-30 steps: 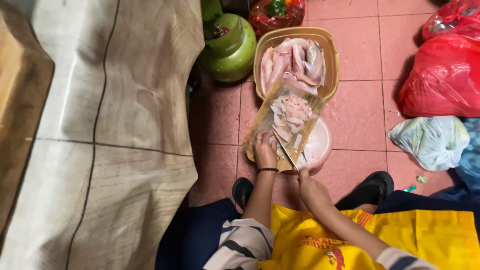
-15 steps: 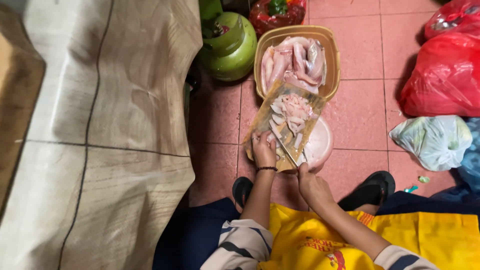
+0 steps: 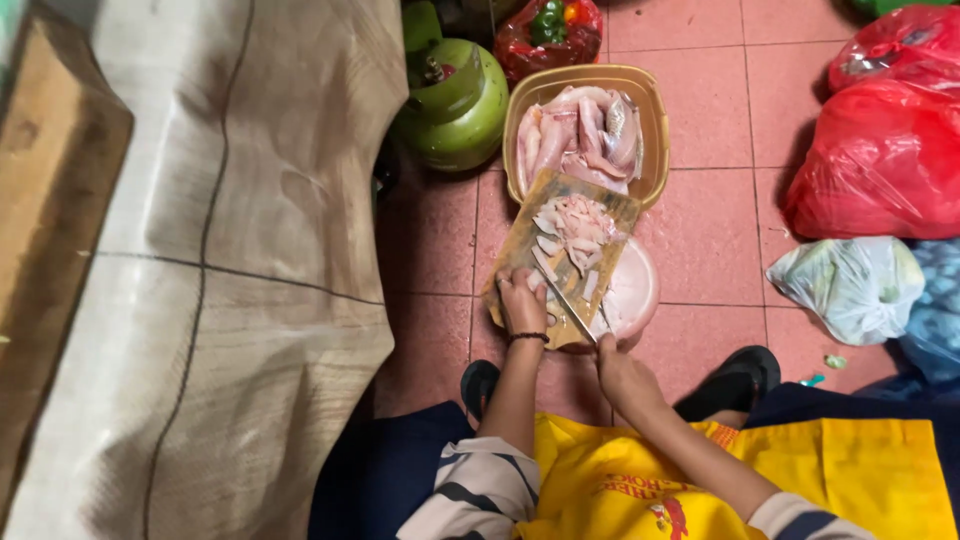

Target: Slicing raw chicken breast into small pieces on a wooden cutting board using a knife.

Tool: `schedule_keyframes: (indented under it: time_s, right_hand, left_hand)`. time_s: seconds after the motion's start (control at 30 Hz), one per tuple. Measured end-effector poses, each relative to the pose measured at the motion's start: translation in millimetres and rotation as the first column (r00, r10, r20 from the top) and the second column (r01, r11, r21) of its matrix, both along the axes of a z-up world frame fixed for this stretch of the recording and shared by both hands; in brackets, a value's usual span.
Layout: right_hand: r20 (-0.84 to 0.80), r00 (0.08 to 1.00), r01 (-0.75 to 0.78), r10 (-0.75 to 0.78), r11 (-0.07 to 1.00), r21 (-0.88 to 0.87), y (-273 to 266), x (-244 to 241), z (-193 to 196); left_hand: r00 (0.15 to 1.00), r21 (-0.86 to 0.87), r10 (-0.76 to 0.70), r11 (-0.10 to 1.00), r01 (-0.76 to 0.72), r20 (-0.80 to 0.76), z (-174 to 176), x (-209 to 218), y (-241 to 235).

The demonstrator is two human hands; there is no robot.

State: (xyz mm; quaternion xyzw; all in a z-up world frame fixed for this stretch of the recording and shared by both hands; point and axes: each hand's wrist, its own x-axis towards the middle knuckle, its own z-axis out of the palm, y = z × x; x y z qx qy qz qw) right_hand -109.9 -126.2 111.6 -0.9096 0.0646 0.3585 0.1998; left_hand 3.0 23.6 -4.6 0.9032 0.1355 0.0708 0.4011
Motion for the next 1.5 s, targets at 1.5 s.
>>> schedule_keyframes:
  time_s: [1.5]
  right_hand:
    - [0.044,0.990,0.130,-0.134,0.987,0.091,-25.5,-4.4,-29.3]
  left_hand:
    - [0.984,0.102,-0.074,0.993,0.058,0.160,-6.3,-9.4,-57.1]
